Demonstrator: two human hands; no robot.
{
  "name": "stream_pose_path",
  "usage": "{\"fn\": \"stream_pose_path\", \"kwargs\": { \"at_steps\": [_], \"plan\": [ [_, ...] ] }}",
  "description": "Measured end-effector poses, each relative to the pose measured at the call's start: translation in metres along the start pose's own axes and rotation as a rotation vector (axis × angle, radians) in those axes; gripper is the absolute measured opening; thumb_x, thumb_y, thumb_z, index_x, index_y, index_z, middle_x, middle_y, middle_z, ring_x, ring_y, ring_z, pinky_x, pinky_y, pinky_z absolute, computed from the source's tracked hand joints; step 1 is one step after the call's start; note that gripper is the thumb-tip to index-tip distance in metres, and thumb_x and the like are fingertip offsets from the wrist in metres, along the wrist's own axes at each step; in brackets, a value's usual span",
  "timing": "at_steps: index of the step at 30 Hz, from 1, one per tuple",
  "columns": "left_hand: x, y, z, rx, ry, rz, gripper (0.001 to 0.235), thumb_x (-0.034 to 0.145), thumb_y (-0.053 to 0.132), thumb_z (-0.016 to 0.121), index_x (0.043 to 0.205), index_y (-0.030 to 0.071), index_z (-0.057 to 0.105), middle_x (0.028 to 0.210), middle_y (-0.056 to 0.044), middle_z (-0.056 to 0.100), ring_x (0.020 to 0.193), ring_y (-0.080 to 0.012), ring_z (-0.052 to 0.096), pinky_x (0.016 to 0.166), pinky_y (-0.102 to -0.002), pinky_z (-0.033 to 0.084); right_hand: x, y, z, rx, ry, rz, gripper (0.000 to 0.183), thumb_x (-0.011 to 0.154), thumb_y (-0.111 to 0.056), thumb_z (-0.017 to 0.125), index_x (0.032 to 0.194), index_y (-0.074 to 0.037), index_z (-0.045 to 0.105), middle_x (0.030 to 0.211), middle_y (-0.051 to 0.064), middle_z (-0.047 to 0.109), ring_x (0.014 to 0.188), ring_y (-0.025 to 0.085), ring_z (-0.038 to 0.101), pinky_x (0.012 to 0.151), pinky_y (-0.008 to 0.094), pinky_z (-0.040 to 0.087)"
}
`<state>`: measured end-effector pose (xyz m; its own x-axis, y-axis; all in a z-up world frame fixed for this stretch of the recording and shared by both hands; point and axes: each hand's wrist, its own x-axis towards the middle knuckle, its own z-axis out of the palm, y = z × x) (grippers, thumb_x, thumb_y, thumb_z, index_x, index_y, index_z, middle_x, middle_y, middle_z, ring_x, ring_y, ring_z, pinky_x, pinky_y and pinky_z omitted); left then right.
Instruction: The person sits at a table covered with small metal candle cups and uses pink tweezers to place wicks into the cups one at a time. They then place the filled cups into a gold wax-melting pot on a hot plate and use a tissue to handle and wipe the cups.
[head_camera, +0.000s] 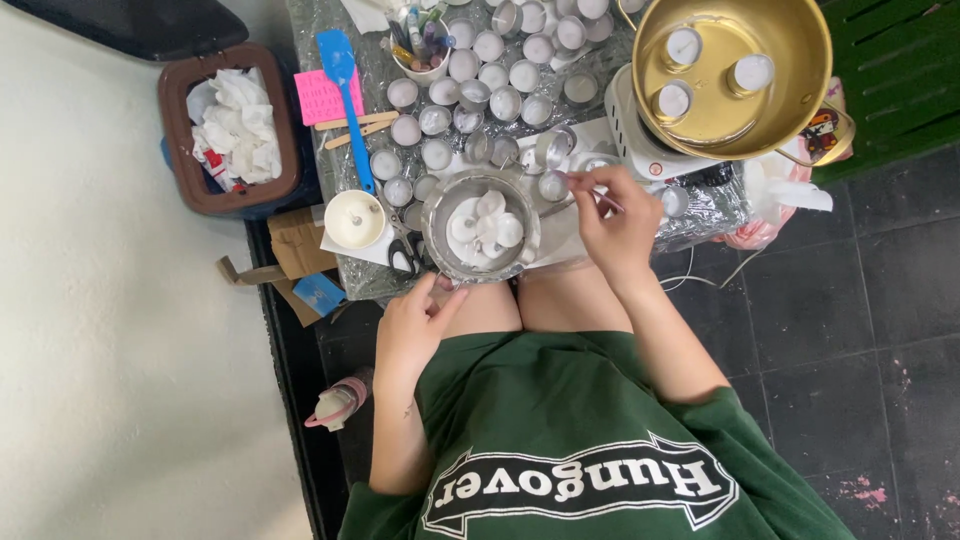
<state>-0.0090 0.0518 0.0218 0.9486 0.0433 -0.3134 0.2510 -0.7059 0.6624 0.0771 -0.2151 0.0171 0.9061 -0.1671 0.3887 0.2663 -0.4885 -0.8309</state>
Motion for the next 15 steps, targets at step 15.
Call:
{"fn": "stream_pose_path", "kwargs": {
  "at_steps": [15],
  "plan": [
    [-0.004,-0.001,0.002,0.019,0.006,0.019,0.034,0.089,0.045,0.071,0.101,0.014,0.070,0.059,-0.009,0.067,0.055,-0.0293,0.068,0.053,-0.040,0.049,0.058,0.008,0.039,-0.312,-0.306,-0.182,0.013,0.092,-0.017,0.080,0.095,-0.014,0.067,0.083,0.002,0.074,0.075,0.023,0.073,0.063,0.037,0.052]
  ]
}}
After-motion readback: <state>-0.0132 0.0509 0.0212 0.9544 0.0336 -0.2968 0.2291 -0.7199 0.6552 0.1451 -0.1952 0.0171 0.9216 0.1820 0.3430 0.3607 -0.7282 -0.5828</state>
